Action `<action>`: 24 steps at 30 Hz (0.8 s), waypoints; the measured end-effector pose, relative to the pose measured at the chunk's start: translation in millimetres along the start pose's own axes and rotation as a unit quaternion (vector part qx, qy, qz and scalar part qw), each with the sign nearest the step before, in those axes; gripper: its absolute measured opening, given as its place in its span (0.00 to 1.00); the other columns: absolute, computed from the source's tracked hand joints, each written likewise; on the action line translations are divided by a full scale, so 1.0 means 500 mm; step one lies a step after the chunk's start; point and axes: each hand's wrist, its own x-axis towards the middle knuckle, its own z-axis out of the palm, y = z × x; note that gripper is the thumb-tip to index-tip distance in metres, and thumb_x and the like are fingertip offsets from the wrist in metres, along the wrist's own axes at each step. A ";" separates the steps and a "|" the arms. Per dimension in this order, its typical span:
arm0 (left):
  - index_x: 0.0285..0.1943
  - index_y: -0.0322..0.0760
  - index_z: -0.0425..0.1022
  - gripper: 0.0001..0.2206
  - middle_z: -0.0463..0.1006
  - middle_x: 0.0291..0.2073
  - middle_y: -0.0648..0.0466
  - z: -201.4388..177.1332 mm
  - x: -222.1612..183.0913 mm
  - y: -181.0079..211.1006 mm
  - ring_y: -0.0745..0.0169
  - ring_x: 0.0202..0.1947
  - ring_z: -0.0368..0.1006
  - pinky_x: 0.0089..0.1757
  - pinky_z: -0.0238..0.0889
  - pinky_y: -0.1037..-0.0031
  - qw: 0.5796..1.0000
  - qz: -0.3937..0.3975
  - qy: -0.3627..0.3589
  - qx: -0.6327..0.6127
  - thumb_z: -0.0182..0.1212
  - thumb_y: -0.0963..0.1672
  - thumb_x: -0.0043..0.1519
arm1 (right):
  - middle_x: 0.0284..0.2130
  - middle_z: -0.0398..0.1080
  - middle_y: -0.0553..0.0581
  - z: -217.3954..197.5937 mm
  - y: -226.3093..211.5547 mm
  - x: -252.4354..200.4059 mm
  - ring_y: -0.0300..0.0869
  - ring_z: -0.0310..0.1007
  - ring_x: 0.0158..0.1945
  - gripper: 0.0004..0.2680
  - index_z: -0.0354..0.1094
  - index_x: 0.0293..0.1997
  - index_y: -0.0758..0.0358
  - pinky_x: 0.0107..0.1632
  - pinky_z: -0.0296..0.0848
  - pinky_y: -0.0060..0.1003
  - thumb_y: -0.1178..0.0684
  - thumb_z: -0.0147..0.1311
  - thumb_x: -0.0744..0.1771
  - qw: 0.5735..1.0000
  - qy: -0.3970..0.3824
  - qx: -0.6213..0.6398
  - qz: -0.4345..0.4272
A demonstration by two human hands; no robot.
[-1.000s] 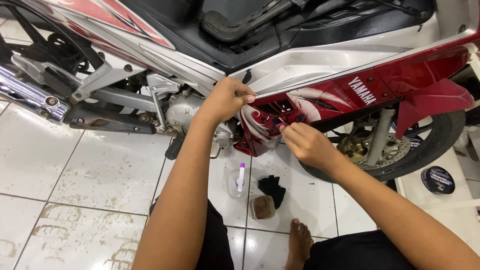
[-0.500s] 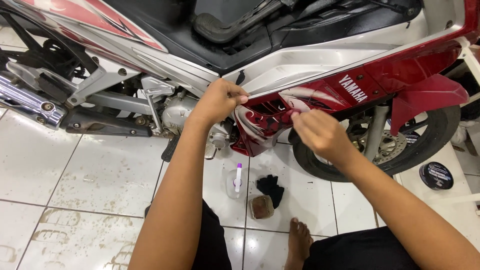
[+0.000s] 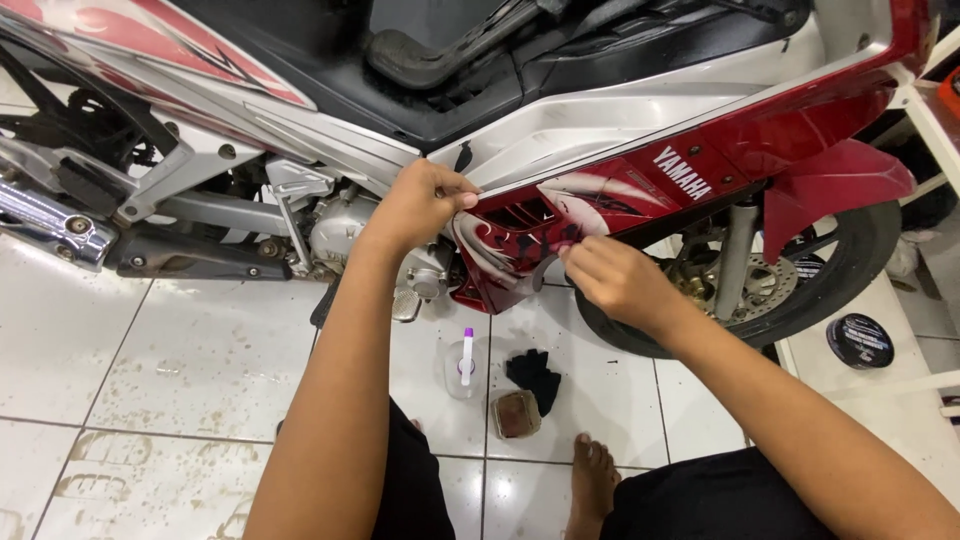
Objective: The person cleans the side panel of a red and white Yamaha motorcycle using a pink sponge and a spray bottle. They wipe the surface, spray a liquid onto the panel, and continue wiping the area.
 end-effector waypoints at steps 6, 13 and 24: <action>0.42 0.40 0.86 0.05 0.82 0.29 0.50 0.001 0.000 0.004 0.54 0.35 0.75 0.46 0.70 0.63 1.000 -0.005 -0.001 -0.008 0.68 0.43 0.60 | 0.25 0.65 0.58 -0.064 0.027 0.038 0.46 0.66 0.27 0.03 0.74 0.36 0.70 0.32 0.71 0.35 0.65 0.60 0.69 0.997 0.050 -0.047 0.031; 0.42 0.42 0.86 0.05 0.82 0.29 0.51 -0.004 0.001 0.012 0.54 0.35 0.76 0.46 0.70 0.63 1.000 -0.016 -0.005 0.001 0.67 0.42 0.61 | 0.22 0.62 0.56 -0.048 0.019 0.035 0.46 0.67 0.26 0.05 0.71 0.31 0.69 0.30 0.71 0.35 0.66 0.60 0.67 0.999 0.034 -0.015 0.026; 0.42 0.41 0.86 0.05 0.81 0.29 0.50 -0.007 -0.001 0.010 0.54 0.34 0.75 0.45 0.69 0.63 1.000 -0.025 -0.017 0.003 0.66 0.43 0.61 | 0.24 0.63 0.57 -0.030 0.007 0.023 0.46 0.66 0.28 0.04 0.71 0.34 0.67 0.29 0.69 0.36 0.67 0.58 0.67 0.994 0.051 -0.100 0.006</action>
